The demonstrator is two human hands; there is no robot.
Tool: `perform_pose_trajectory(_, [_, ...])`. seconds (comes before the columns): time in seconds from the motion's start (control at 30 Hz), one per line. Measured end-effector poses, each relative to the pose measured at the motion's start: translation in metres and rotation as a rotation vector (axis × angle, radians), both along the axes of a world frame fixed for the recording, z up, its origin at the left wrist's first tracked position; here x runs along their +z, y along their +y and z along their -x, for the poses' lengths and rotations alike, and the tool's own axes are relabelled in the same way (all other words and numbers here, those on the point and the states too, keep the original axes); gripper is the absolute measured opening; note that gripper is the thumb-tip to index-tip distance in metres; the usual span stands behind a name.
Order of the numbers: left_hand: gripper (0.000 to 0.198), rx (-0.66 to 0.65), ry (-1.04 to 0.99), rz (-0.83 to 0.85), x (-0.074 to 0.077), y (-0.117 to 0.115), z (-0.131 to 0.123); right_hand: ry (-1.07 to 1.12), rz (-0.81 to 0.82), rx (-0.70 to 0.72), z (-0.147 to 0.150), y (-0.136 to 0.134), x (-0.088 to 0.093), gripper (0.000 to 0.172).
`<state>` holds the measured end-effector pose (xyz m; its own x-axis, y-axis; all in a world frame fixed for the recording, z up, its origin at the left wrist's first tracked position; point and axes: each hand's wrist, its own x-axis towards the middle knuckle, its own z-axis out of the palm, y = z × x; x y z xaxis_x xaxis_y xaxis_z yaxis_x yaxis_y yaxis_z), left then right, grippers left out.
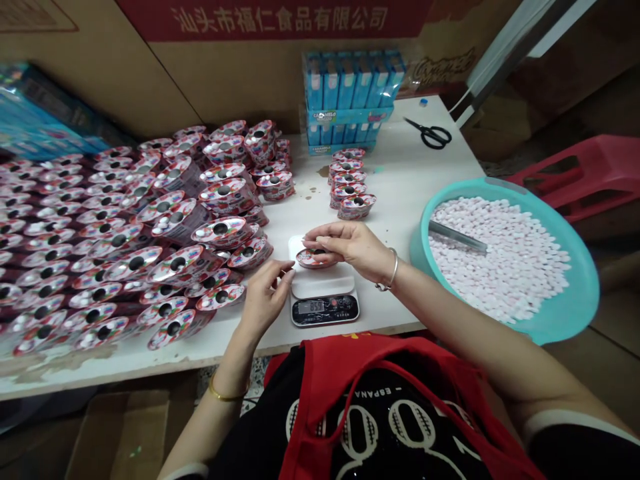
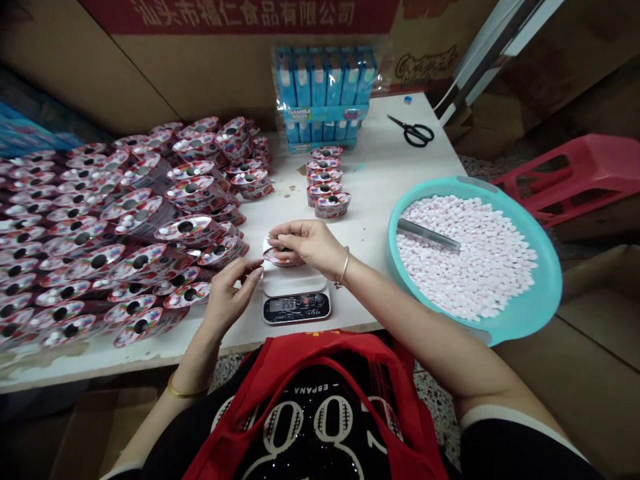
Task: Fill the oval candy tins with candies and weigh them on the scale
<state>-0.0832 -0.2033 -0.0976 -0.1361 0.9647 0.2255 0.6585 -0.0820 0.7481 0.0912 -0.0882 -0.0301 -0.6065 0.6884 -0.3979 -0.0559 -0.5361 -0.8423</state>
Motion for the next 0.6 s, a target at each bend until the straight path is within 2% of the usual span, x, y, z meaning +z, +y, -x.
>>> perform_pose_trajectory(0.13, [0.019,0.021,0.014,-0.002,0.002,-0.001,0.002,0.006,-0.083,-0.02,-0.005,0.001,0.002,0.014])
perform_pose_trajectory(0.3, [0.019,0.051,0.043,-0.003,0.001,-0.006,0.007,-0.048,-0.186,-0.086,-0.035,0.007,0.007,0.016])
perform_pose_trajectory(0.43, [0.018,0.059,0.045,0.002,0.001,-0.007,0.007,-0.147,-0.225,-0.107,-0.052,0.006,0.003,0.022])
perform_pose_trajectory(0.6, [0.019,0.045,0.046,-0.006,0.004,-0.003,0.003,-0.255,-0.474,-0.051,-0.036,0.0,-0.003,0.036])
